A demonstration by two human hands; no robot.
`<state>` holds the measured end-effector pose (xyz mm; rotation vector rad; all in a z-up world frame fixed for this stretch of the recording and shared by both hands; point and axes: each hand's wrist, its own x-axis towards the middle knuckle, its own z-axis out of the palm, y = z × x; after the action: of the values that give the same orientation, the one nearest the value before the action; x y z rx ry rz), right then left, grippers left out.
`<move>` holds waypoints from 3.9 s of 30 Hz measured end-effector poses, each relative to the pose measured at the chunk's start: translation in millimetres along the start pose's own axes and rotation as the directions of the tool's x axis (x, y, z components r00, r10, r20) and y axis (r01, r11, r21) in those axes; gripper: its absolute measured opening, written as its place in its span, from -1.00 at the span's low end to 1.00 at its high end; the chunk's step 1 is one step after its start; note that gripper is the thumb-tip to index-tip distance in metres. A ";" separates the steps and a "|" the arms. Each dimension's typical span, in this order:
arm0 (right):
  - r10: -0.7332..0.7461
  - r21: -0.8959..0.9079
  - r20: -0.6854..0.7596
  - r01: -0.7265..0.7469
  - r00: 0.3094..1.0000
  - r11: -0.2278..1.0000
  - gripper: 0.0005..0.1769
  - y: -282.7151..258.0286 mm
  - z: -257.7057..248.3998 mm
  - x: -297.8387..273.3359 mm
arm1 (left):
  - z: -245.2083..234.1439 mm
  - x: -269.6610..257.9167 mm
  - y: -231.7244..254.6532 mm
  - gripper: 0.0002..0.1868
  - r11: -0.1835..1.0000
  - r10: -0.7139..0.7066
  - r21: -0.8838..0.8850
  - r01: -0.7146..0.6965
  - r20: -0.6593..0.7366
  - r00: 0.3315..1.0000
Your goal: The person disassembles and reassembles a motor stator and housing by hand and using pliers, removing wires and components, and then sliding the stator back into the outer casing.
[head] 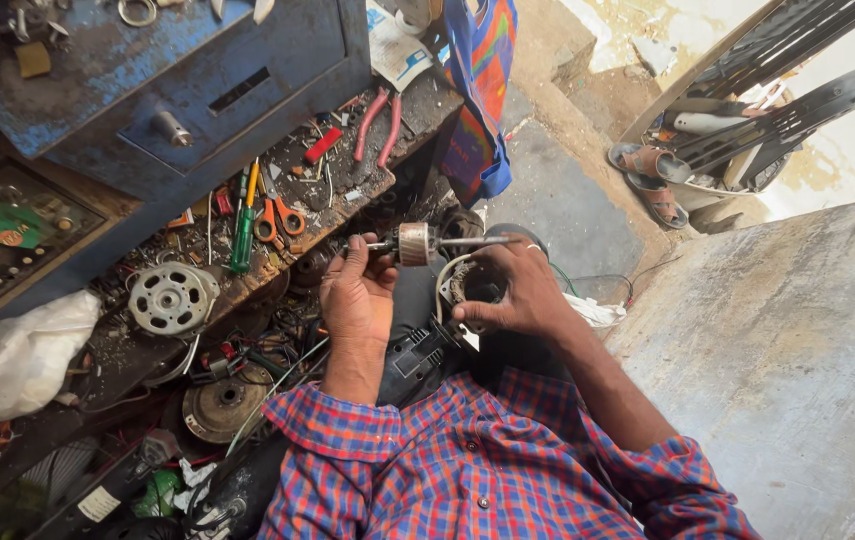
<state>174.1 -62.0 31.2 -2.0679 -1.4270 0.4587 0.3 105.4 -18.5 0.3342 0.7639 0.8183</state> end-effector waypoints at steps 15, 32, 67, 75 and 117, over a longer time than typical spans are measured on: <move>0.146 0.873 -0.017 -0.057 0.989 0.485 -0.18 31.9 28.7 -26.2 | 25.8 -92.5 -61.2 -0.75 0.935 -0.139 0.355 0.019 0.316 0.939; 0.052 0.797 0.127 -0.133 0.991 0.589 -0.14 20.4 -1.4 -26.4 | 144.5 24.6 -16.3 -0.89 0.512 -0.096 0.566 -0.647 0.786 0.611; -0.036 0.642 0.082 -0.025 0.996 0.766 -0.10 25.8 -6.6 -26.1 | 182.6 61.2 7.5 -0.66 0.529 -0.672 0.779 -0.337 0.627 0.393; -0.022 0.637 0.104 -0.050 0.994 0.769 -0.08 25.2 -7.2 -27.0 | 214.9 54.7 19.5 -0.72 0.190 -0.782 0.632 -0.751 0.560 0.274; 0.049 0.709 0.145 -0.138 0.988 0.692 0.03 28.2 0.2 -30.9 | 143.7 239.7 -18.0 -0.67 -0.706 -0.028 0.387 -0.593 0.821 0.570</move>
<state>183.2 -98.0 11.8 -1.4716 -0.9582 1.0154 219.7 277.7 -44.1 2.9266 0.6458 0.4752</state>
